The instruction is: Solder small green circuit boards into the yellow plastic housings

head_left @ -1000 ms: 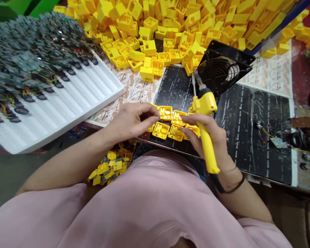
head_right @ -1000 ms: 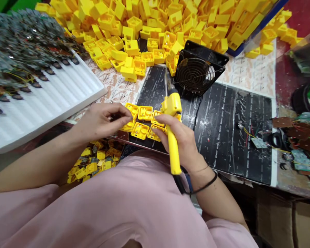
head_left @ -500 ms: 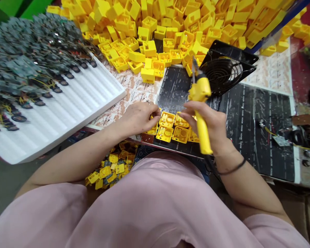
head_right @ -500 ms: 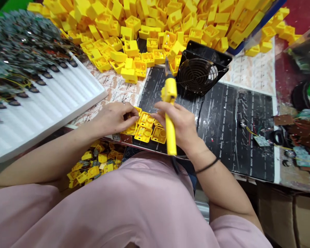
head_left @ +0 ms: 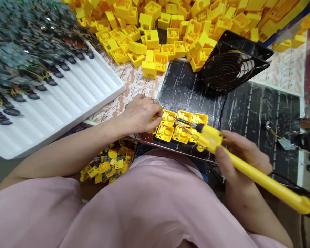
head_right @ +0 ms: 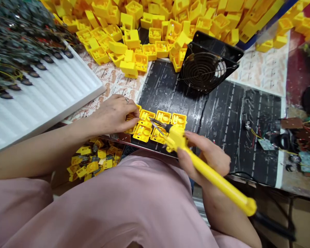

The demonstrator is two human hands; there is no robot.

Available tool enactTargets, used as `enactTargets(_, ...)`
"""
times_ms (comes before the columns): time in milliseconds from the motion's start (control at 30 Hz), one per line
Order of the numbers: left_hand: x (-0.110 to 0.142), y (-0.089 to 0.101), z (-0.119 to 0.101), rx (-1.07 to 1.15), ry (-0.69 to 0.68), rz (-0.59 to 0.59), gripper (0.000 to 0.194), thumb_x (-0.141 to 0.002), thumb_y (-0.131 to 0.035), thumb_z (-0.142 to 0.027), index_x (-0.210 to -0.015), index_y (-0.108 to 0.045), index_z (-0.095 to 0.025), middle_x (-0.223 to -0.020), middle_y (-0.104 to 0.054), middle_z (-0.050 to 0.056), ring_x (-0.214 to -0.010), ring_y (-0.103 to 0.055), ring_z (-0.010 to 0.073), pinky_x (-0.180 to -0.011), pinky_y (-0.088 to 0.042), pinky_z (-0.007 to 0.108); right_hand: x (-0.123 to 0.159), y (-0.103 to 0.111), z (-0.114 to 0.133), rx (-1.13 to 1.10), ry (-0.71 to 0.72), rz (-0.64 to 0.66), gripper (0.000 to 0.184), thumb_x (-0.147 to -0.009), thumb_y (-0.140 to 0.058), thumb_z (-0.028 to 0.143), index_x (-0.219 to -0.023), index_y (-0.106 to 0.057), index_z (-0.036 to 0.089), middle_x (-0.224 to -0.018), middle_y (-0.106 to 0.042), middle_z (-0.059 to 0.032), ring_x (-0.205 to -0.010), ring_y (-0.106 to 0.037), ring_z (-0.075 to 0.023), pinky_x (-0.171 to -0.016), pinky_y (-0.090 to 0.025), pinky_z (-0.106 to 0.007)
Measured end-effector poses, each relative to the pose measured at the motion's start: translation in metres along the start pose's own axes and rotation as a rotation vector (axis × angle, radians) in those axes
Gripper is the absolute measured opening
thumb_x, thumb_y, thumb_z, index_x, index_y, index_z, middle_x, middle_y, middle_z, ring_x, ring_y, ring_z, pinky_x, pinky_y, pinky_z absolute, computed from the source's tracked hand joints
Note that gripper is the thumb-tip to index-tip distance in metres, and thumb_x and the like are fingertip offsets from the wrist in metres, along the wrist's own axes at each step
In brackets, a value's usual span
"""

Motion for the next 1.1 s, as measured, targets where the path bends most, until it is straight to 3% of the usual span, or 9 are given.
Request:
enactTargets(100,-0.002,0.0,0.0,-0.021,0.001,0.019,0.03,-0.093,-0.051,-0.027,-0.093,-0.08,-0.019,-0.092,-0.079,0.009,-0.091,-0.074,0.0287,-0.1,-0.052,0.048,0.001,-0.009,0.016,-0.02,0.134,0.051,0.044,-0.089,-0.087,0.021,-0.131,-0.075,0.027,-0.099,-0.083,-0.0009,-0.071,-0.078,-0.0196,-0.06,-0.067,-0.03)
enactTargets(300,-0.004,0.002,-0.001,-0.071,-0.008,0.035,0.027,-0.093,-0.054,-0.028,-0.091,-0.08,-0.02,-0.086,-0.077,0.006,-0.089,-0.073,0.0262,-0.097,-0.05,0.044,-0.011,-0.029,0.032,-0.061,0.306,0.111,0.021,-0.089,-0.085,0.013,-0.097,-0.069,0.023,-0.075,-0.076,0.0018,-0.06,-0.076,-0.0195,-0.051,-0.065,-0.027)
enactTargets(567,-0.008,0.004,-0.004,-0.102,-0.014,0.039,0.021,-0.091,-0.057,-0.026,-0.081,-0.074,-0.019,-0.079,-0.073,0.005,-0.09,-0.073,0.0265,-0.095,-0.049,0.044,-0.023,-0.036,0.044,-0.024,0.445,0.241,0.025,-0.088,-0.088,0.012,-0.093,-0.065,0.018,-0.072,-0.072,0.0,-0.06,-0.074,-0.0145,-0.058,-0.062,-0.02)
enactTargets(733,-0.009,0.008,-0.008,-0.114,-0.027,0.043,0.021,-0.091,-0.055,-0.027,-0.081,-0.073,-0.019,-0.082,-0.073,0.004,-0.091,-0.072,0.026,-0.096,-0.049,0.043,-0.029,-0.036,0.045,0.015,0.448,0.263,0.023,-0.091,-0.088,0.017,-0.092,-0.066,0.017,-0.074,-0.075,-0.0026,-0.06,-0.073,-0.0131,-0.055,-0.06,-0.019)
enactTargets(867,-0.01,0.007,-0.009,-0.138,-0.009,0.095,0.02,-0.091,-0.055,-0.026,-0.084,-0.073,-0.019,-0.084,-0.073,0.004,-0.094,-0.072,0.0256,-0.099,-0.049,0.043,-0.029,-0.036,0.049,0.023,0.467,0.279,0.021,-0.093,-0.086,0.019,-0.09,-0.065,0.021,-0.074,-0.075,0.0009,-0.059,-0.072,-0.0122,-0.055,-0.06,-0.02)
enactTargets(1100,-0.01,0.007,-0.008,-0.161,-0.012,0.101,0.025,-0.094,-0.052,-0.029,-0.086,-0.074,-0.019,-0.085,-0.072,0.004,-0.096,-0.072,0.0249,-0.1,-0.049,0.042,-0.032,-0.012,0.037,0.079,0.327,0.183,0.02,-0.089,-0.086,0.017,-0.094,-0.069,0.025,-0.075,-0.076,0.0026,-0.061,-0.074,-0.0157,-0.051,-0.059,-0.023)
Point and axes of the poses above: each hand's wrist, its own x-axis away from the middle knuckle, its own y-axis out of the back of the hand, z = x × y, the point moved 7 cm from there along -x, towards the middle knuckle
